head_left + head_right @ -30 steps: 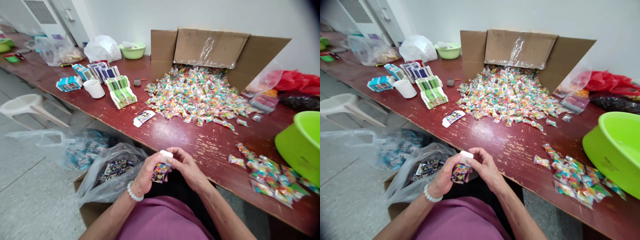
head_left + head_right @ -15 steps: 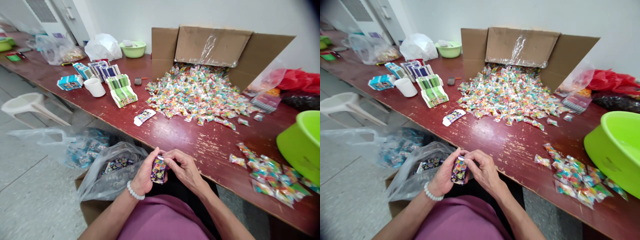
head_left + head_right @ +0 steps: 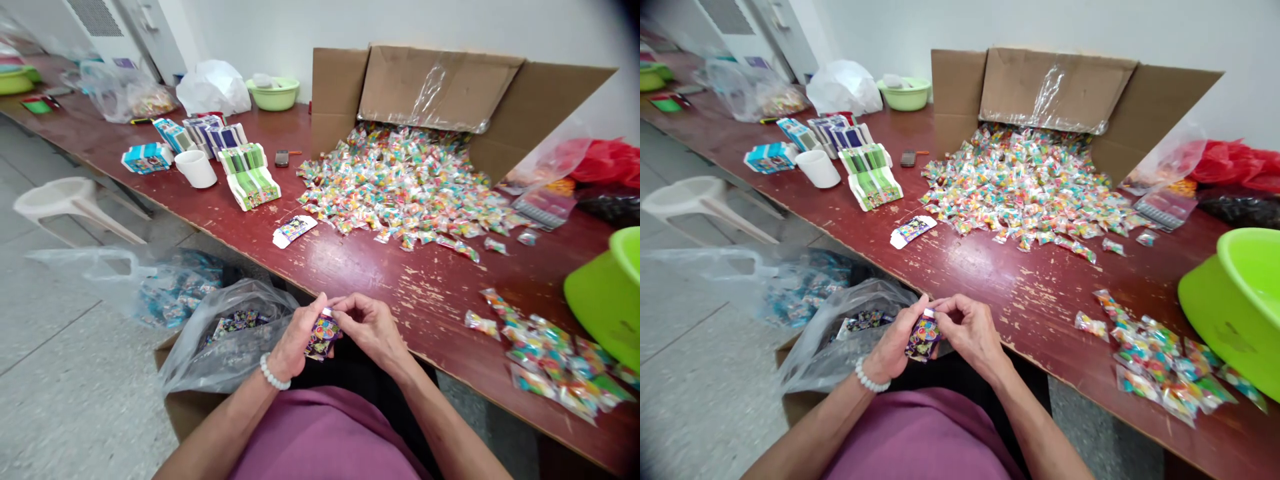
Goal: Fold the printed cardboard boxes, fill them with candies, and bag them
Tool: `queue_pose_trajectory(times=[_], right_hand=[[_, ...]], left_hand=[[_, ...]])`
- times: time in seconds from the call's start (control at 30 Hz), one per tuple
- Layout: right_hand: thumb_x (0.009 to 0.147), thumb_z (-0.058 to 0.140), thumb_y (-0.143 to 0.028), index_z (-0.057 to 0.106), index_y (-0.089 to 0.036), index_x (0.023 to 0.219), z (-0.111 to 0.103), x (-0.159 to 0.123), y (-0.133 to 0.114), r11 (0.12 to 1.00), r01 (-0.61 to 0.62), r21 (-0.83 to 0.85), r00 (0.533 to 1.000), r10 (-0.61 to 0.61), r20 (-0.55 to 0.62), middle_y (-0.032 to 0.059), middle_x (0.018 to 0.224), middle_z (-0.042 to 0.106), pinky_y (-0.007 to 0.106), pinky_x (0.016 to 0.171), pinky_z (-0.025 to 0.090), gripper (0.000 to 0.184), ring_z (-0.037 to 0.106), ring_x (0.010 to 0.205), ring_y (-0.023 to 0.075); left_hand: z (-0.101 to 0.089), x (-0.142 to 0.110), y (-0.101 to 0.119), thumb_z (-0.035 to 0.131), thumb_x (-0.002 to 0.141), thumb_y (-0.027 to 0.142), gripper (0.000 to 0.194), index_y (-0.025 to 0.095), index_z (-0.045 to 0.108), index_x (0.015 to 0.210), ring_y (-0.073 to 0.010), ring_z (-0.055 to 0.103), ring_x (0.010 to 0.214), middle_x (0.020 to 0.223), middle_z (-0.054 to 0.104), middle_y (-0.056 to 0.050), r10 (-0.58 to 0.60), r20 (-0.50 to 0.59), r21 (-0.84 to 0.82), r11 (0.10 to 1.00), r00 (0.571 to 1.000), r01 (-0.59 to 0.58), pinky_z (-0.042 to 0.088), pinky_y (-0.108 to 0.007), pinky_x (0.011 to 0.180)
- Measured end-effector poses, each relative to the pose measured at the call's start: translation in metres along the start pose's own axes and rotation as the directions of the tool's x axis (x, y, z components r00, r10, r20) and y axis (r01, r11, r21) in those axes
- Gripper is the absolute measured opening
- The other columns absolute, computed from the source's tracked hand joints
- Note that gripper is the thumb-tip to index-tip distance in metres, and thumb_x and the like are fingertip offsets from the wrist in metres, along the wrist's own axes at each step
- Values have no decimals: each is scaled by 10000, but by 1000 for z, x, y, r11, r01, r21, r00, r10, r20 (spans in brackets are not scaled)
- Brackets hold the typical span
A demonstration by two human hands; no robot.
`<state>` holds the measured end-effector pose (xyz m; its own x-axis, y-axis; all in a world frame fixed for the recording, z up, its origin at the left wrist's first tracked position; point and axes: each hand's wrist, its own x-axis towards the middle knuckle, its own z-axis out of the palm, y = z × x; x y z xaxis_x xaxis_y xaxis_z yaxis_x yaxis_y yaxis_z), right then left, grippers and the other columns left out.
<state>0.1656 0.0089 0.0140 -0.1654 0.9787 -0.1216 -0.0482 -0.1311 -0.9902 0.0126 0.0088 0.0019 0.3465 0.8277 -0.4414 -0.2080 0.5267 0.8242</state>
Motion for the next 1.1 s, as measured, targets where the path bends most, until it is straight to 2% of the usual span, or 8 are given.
queue_pose_trajectory(times=[0.2,0.37,0.47,0.63,0.77,0.87,1.03,1.1], right_hand=[[793,731,-344,627,-177,704,1,-2,-5,999,-42,35,998,41,42,76,945,758,251,546,517,217,623,597,130],[899,651,-370,688,-192,823,5,-10,2,992,102,-74,994,-100,41,75,1036,726,274,636,524,197,647,720,156],[896,660,-367,699,-194,832,5,-10,10,977,160,-139,987,-162,-5,72,993,721,270,660,519,188,649,763,169],[856,698,-405,704,-172,825,4,0,8,995,7,-99,1000,-9,-12,60,862,738,263,599,522,235,629,629,147],[878,661,-367,703,-170,833,6,3,5,968,92,-233,995,-97,-9,82,943,755,279,592,535,206,641,616,153],[867,668,-327,690,-177,809,7,1,7,941,146,-304,985,-166,-38,77,907,754,281,589,535,163,648,624,161],[908,640,-339,688,-191,813,10,-6,8,982,141,-128,988,-132,77,78,1042,717,282,651,556,182,671,770,174],[905,651,-327,697,-206,856,13,-10,10,975,185,-119,982,-179,61,71,1056,689,276,679,555,138,666,862,187]], left_hand=[[-1,-3,2,497,900,639,650,101,704,1201,-138,596,439,657,690,-68,6,20,13,1000,1000,-6,434,-211,396],[-3,0,-1,590,869,475,487,119,712,1178,-151,598,435,670,684,-41,-46,12,-223,974,999,48,458,-240,379],[-4,3,-3,609,847,399,439,132,706,1182,-148,609,460,717,691,-36,-68,25,-265,962,997,72,479,-242,383],[-6,4,-1,567,870,553,548,127,700,1189,-131,584,417,659,678,-41,-73,3,-181,981,997,72,448,-216,371],[-8,3,-2,495,869,682,675,123,701,1185,-117,574,401,671,686,-56,-71,24,-115,991,997,73,442,-206,366],[-9,2,-3,526,865,658,641,111,724,1132,-123,578,404,622,656,-41,-52,11,-78,996,999,53,436,-203,363],[-13,4,-4,556,861,529,519,108,729,1110,-148,585,408,611,656,-40,-71,-15,-143,987,997,68,452,-230,361],[-13,5,-5,547,864,489,476,142,717,1142,-137,584,422,663,664,-31,-42,-5,-172,984,999,41,452,-224,361]])
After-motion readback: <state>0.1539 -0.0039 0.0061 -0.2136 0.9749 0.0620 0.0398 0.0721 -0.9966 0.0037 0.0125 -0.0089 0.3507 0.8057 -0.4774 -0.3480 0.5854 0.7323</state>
